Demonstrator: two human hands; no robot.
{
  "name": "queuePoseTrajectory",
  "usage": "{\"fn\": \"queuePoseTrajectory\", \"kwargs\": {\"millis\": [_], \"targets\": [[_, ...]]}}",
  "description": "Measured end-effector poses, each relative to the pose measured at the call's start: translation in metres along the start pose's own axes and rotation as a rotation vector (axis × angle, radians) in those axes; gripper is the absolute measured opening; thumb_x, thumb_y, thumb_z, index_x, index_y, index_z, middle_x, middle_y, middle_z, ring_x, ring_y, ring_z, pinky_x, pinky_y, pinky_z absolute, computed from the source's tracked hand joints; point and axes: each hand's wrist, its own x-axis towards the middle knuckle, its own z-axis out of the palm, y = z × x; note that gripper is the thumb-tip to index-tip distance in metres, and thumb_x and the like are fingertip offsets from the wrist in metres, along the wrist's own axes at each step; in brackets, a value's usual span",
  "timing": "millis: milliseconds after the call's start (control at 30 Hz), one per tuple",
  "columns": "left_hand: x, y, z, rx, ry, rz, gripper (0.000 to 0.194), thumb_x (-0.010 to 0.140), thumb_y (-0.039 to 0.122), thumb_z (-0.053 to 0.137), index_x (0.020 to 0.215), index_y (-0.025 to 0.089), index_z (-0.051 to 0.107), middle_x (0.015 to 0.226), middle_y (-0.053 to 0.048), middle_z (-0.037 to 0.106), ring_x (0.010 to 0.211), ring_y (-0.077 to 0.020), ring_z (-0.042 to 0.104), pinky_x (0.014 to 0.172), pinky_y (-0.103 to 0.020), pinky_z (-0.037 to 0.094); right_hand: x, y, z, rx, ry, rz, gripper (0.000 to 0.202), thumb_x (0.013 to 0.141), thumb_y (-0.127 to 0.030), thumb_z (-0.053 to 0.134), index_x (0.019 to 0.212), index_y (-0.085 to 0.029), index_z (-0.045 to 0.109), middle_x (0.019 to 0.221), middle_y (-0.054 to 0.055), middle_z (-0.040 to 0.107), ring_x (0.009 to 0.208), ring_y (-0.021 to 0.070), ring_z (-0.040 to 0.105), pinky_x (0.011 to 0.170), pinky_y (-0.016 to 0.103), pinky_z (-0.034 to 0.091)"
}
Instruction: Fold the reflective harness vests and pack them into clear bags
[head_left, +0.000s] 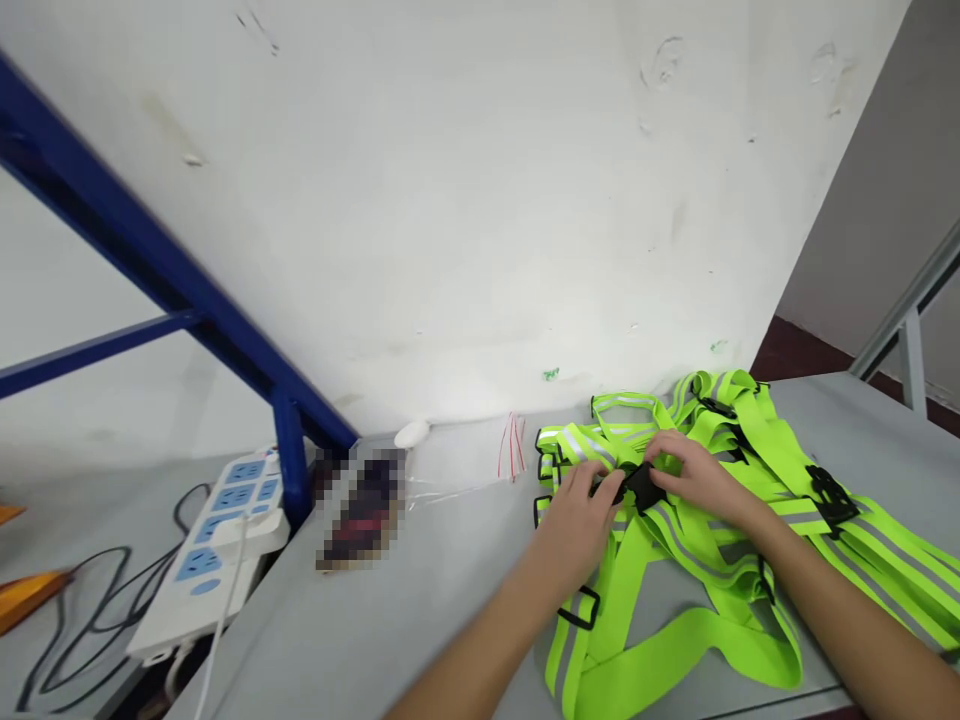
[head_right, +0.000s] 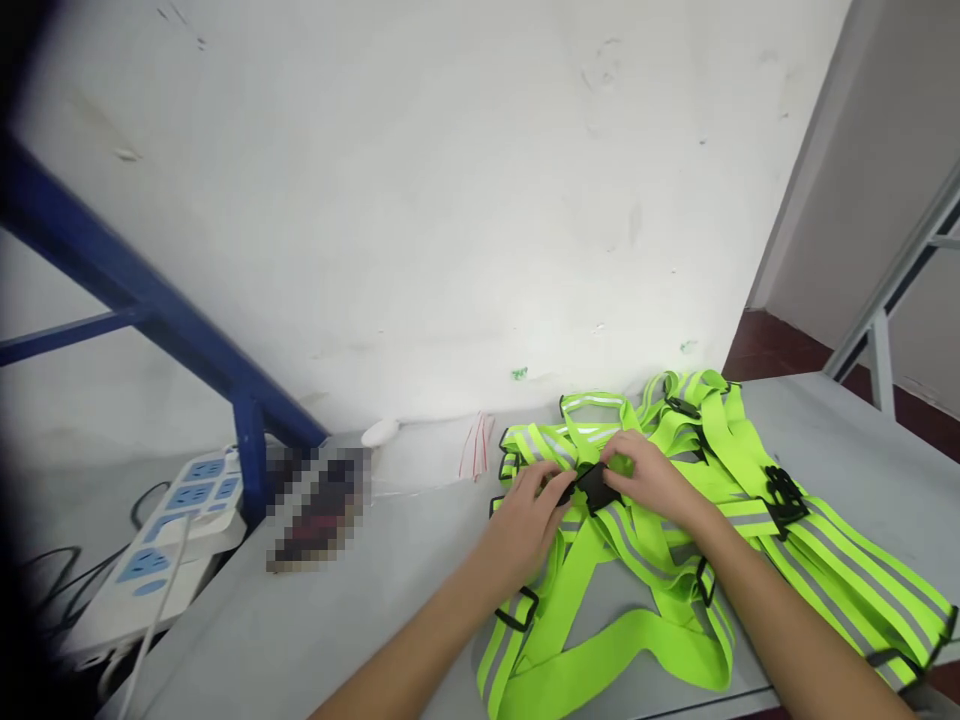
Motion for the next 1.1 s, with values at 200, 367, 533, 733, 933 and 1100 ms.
{"fn": "queuePoseTrajectory", "kwargs": {"millis": [200, 367, 533, 733, 933, 1100], "targets": [[-0.003, 0.003, -0.003, -0.103, -0.120, -0.006, 0.042, 0.092, 0.019, 0.044, 0.133, 0.019, 0.041, 0.129, -0.012, 0.049, 0.122, -0.0275, 0.046, 0.103, -0.047, 0.043, 0.000, 0.000, 0.005, -0.010, -0.002, -0.015, 0.006, 0.079, -0.018, 0.058, 0.075, -0.021, 0.057, 0.087, 0.003, 0.063, 0.088, 0.0216, 0.057, 0.082, 0.038, 0.046], [0.000, 0.001, 0.000, 0.030, -0.197, -0.044, 0.055, 0.084, 0.004, 0.041, 0.137, 0.015, 0.041, 0.135, -0.014, 0.048, 0.124, -0.0317, 0.045, 0.103, -0.051, 0.042, -0.001, -0.001, 0.000, -0.039, -0.035, -0.048, 0.009, 0.081, -0.018, 0.060, 0.072, -0.021, 0.061, 0.091, 0.005, 0.065, 0.092, 0.0219, 0.058, 0.085, 0.040, 0.045], [0.002, 0.001, 0.008, 0.114, -0.089, -0.060, 0.071, 0.073, -0.007, 0.038, 0.142, 0.012, 0.037, 0.140, -0.021, 0.042, 0.130, -0.0362, 0.041, 0.103, -0.055, 0.042, -0.002, -0.008, 0.005, -0.113, -0.040, -0.124, 0.010, 0.085, -0.023, 0.061, 0.080, -0.023, 0.070, 0.094, 0.006, 0.066, 0.094, 0.0228, 0.058, 0.088, 0.043, 0.045], [-0.001, -0.002, 0.019, 0.149, 0.019, 0.073, 0.069, 0.077, -0.009, 0.035, 0.142, 0.014, 0.034, 0.151, -0.022, 0.032, 0.145, -0.0331, 0.018, 0.107, -0.053, 0.040, -0.002, -0.016, 0.016, -0.175, -0.080, -0.082, 0.012, 0.085, -0.022, 0.061, 0.083, -0.025, 0.072, 0.097, 0.005, 0.068, 0.100, 0.0255, 0.057, 0.090, 0.048, 0.039], [0.004, 0.004, 0.020, 0.315, -0.034, 0.224, 0.059, 0.083, -0.001, 0.037, 0.142, 0.002, 0.032, 0.153, -0.023, 0.029, 0.144, -0.0367, -0.002, 0.111, -0.054, 0.035, -0.002, -0.018, 0.018, -0.172, -0.091, -0.040, 0.018, 0.079, -0.012, 0.060, 0.080, -0.024, 0.072, 0.087, 0.003, 0.067, 0.093, 0.0237, 0.058, 0.092, 0.047, 0.035], [0.005, 0.010, 0.019, 0.379, -0.068, 0.212, 0.056, 0.084, 0.003, 0.037, 0.141, 0.001, 0.036, 0.153, -0.022, 0.029, 0.144, -0.0366, 0.002, 0.113, -0.055, 0.031, -0.004, -0.019, 0.017, -0.236, -0.050, 0.006, 0.014, 0.075, -0.011, 0.062, 0.076, -0.023, 0.071, 0.080, 0.002, 0.064, 0.087, 0.0226, 0.058, 0.091, 0.047, 0.034]]}}
